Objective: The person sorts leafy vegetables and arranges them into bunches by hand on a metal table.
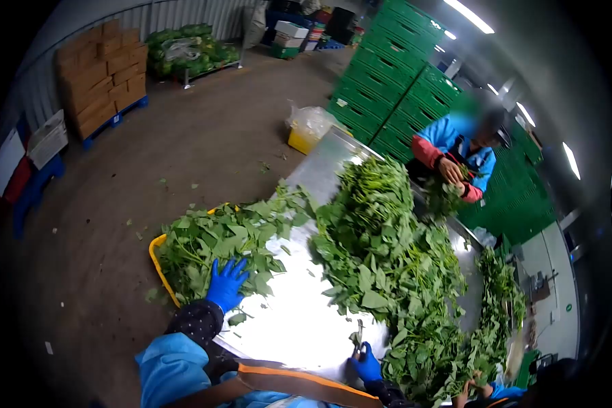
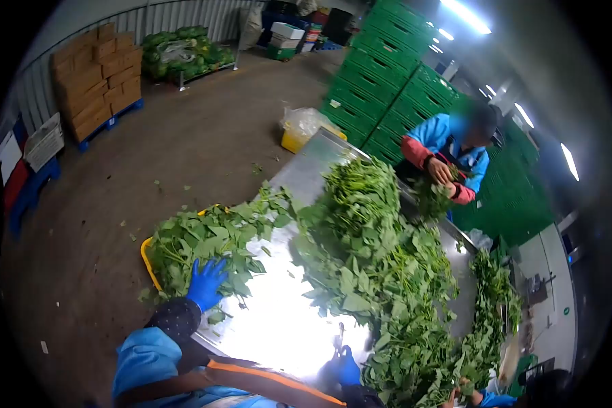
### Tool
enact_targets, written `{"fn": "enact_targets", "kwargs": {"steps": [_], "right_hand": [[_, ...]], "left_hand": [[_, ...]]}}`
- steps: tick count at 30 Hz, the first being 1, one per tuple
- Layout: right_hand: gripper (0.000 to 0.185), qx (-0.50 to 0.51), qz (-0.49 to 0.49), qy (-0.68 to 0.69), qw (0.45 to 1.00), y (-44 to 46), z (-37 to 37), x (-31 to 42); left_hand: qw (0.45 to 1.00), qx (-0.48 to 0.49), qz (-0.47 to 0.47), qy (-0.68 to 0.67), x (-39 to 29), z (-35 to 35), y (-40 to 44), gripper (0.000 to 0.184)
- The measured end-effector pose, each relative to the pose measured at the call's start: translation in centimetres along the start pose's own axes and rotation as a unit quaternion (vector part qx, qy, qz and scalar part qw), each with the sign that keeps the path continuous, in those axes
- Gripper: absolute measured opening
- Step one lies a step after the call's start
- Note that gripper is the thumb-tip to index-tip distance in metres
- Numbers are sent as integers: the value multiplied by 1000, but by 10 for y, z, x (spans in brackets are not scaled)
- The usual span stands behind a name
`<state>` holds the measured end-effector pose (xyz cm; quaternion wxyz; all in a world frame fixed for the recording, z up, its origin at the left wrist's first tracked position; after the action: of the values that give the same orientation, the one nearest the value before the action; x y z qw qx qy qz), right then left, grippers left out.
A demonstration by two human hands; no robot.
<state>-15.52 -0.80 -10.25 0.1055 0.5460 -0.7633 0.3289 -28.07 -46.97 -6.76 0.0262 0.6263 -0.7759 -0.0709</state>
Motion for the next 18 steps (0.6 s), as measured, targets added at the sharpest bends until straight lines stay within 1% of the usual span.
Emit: {"fn": "enact_targets", "kwargs": {"steps": [1,2,3,4,5,7,8,9,10,11,12,13,14,17,18], "right_hand": [[78,-4,-1,-27,1000,0,3,-6],[76,-26,-45,-55,997,2,8,-25],[75,-46,-89,-82,992,-4,7,0],[73,9,-32,-88,996,-12,6,9],[73,-2,0,-75,997,-8,11,-16],[69,5,51,-130,990,-18,9,-3],[67,3,58,-138,989,-16,11,-5],[65,5,57,-144,988,-12,13,-2],[63,8,53,-147,988,-8,14,3],[61,11,52,-151,987,-6,16,6],[59,15,49,-157,986,-6,17,5],[57,18,47,-161,986,-4,17,6],[55,22,44,-166,985,-6,16,3],[49,37,22,-175,984,-11,12,-2],[48,50,5,-175,983,-11,10,-5]], "left_hand": [[1000,-1,-6,6,20,-4,3,58],[1000,-1,-18,11,40,-5,8,61],[999,0,-30,15,61,-5,12,65],[998,-17,-56,12,84,-4,19,67],[996,-32,-81,8,107,-1,25,69],[965,-64,-185,173,149,1,34,67],[952,-86,-255,148,158,-11,38,65],[957,-34,-286,41,152,-29,41,62],[960,-75,-270,-23,141,-23,49,59],[968,-39,-214,-128,121,-13,60,58],[970,-159,-165,-77,89,-11,58,60],[976,-162,-109,-94,59,-17,56,60],[977,-167,-110,-69,37,-12,54,51],[985,-71,-94,-125,8,19,41,51],[986,-65,-89,-126,6,22,41,50]]}}
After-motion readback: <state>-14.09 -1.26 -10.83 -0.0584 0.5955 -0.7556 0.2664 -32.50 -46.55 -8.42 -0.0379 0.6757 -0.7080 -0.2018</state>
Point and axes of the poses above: each hand's wrist, its own y-axis towards the middle knuckle, its own z-axis out of the palm, x = y × z, the point moved 7 cm from there along y, towards the middle knuckle, and after that the axes turned 11 degrees about y, right-handed, at the moved point
